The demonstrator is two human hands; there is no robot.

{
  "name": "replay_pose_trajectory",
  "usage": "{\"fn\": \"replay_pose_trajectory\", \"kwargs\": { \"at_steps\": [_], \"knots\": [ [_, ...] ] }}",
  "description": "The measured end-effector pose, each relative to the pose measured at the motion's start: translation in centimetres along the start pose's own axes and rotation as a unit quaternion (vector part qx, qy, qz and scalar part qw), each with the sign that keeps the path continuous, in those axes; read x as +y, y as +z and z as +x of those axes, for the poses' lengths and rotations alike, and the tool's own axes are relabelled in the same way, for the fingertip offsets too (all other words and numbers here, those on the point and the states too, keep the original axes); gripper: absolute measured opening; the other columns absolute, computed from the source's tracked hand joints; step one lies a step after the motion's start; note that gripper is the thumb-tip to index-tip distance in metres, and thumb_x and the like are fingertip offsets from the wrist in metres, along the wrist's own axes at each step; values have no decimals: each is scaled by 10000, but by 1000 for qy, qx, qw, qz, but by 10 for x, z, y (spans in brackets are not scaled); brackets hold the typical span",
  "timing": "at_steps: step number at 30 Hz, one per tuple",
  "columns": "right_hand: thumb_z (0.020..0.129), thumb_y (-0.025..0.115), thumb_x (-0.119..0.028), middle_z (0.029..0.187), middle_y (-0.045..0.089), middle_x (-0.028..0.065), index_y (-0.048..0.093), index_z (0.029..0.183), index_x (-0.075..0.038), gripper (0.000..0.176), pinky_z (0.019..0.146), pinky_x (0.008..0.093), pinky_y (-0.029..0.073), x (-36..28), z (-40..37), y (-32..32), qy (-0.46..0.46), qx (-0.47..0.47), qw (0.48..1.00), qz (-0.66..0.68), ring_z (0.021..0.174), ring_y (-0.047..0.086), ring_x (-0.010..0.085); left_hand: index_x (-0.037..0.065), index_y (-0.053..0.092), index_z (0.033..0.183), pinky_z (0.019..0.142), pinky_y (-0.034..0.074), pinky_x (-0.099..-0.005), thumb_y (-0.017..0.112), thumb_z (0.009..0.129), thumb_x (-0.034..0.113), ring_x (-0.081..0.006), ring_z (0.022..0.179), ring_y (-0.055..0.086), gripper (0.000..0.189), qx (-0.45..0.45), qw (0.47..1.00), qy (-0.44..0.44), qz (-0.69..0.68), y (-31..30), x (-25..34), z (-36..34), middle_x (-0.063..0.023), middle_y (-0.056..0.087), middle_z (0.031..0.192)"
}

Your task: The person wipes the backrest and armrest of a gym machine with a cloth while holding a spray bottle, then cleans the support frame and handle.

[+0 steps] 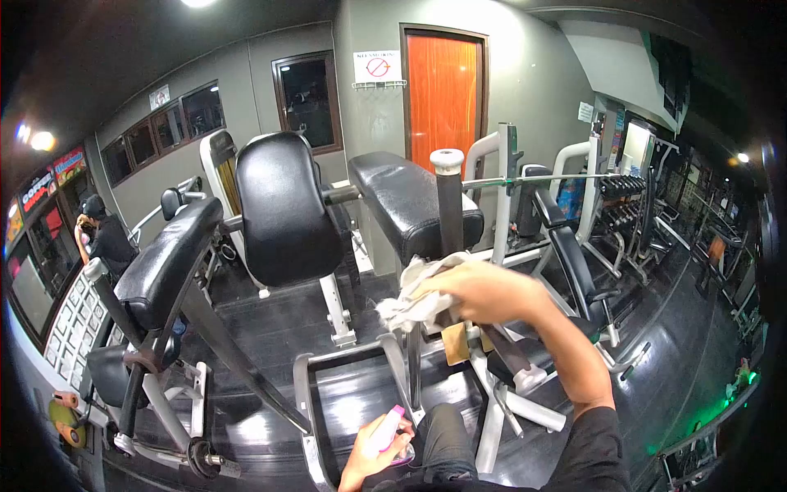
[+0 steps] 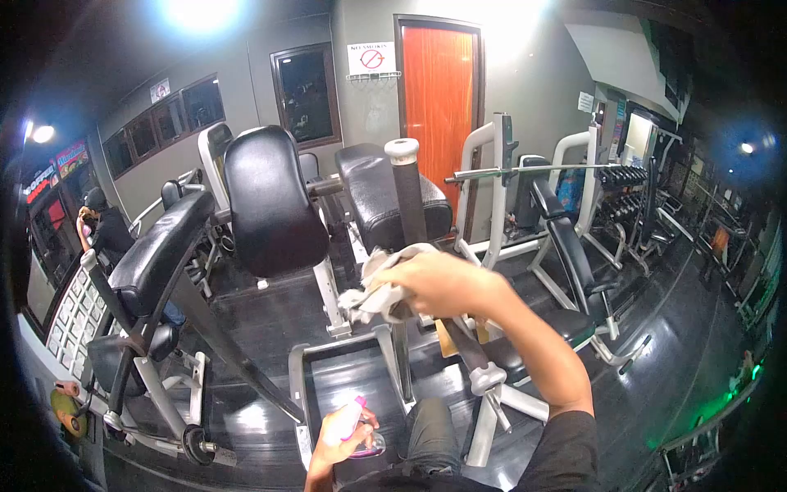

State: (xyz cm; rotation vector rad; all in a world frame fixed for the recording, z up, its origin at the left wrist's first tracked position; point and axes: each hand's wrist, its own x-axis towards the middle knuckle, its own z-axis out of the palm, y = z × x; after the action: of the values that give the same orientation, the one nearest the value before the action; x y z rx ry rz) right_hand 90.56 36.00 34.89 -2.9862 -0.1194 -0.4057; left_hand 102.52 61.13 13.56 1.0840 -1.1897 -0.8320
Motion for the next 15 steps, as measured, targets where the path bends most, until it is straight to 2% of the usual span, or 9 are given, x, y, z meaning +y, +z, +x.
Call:
{"fn": "replay_pose_trajectory", "kwargs": {
  "at_steps": [1, 3, 5, 6, 8, 10, 11, 13, 15],
  "knots": [
    [673, 576, 36, 1011, 659, 169, 590, 1159, -56, 494, 906, 407, 463, -2, -4, -14, 0, 8, 1000, 29, 1014, 606, 345, -47, 579, 989, 557, 499, -241, 611, 881, 24, -113, 611, 622, 133, 0, 1000, -3, 0, -2, 2, -2, -93, 642, 836],
    [693, 581, 9, 975, 666, 191, 600, 1151, -63, 464, 863, 404, 487, -22, -16, -45, 193, -6, 973, 130, 968, 632, 351, -50, 577, 989, 557, 498, -239, 612, 879, 26, -115, 610, 622, 138, -12, 1000, 3, -7, -8, 5, -4, -100, 648, 840],
    [721, 581, -26, 950, 669, 202, 617, 1132, -83, 416, 822, 406, 501, -17, -40, -53, 253, 85, 958, 101, 930, 649, 352, -51, 576, 987, 559, 499, -242, 614, 876, 22, -115, 610, 624, 139, -10, 1000, 15, 14, -13, 3, -7, -105, 655, 842],
    [768, 581, -69, 951, 670, 199, 621, 1133, -89, 368, 804, 388, 501, 5, -55, -45, 318, 127, 940, -4, 933, 648, 348, -51, 576, 988, 560, 501, -245, 616, 874, 22, -116, 607, 625, 142, -4, 1000, 8, 2, -15, 2, -7, -106, 657, 840],
    [826, 551, -34, 988, 659, 163, 599, 1149, -37, 326, 832, 318, 481, 8, -69, -41, 302, 286, 909, 34, 928, 639, 252, -55, 573, 989, 559, 505, -255, 618, 872, 22, -124, 593, 630, 148, -1, 1000, 16, 9, -17, 2, -5, -106, 657, 836],
    [859, 522, 4, 997, 649, 104, 579, 1159, -10, 306, 862, 271, 447, 16, -68, -23, 257, 471, 842, 60, 941, 583, 129, -56, 573, 988, 558, 506, -256, 616, 872, 22, -126, 591, 632, 146, -3, 1000, 12, 3, -19, -1, -3, -107, 657, 835],
    [849, 507, 25, 1015, 652, 96, 566, 1180, -6, 338, 865, 279, 452, 23, -63, -12, 230, 534, 808, 95, 946, 587, 137, -57, 572, 986, 556, 507, -258, 615, 873, 22, -128, 589, 634, 145, -2, 1000, 1, -3, -18, -2, -3, -108, 657, 834],
    [836, 496, 40, 1047, 648, 121, 548, 1203, -1, 373, 883, 286, 450, 54, -63, 27, 228, 426, 875, 15, 951, 597, 149, -57, 571, 986, 557, 508, -258, 614, 873, 22, -131, 590, 635, 144, -12, 1000, -4, -10, -17, 1, -2, -110, 657, 835],
    [823, 495, 47, 1046, 648, 150, 532, 1227, -7, 410, 872, 289, 454, 41, -44, 58, 206, 393, 894, 66, 923, 613, 172, -56, 570, 986, 557, 508, -258, 613, 873, 21, -134, 591, 637, 143, -27, 1000, -6, -14, -18, 4, 0, -113, 657, 836]
  ]
}}
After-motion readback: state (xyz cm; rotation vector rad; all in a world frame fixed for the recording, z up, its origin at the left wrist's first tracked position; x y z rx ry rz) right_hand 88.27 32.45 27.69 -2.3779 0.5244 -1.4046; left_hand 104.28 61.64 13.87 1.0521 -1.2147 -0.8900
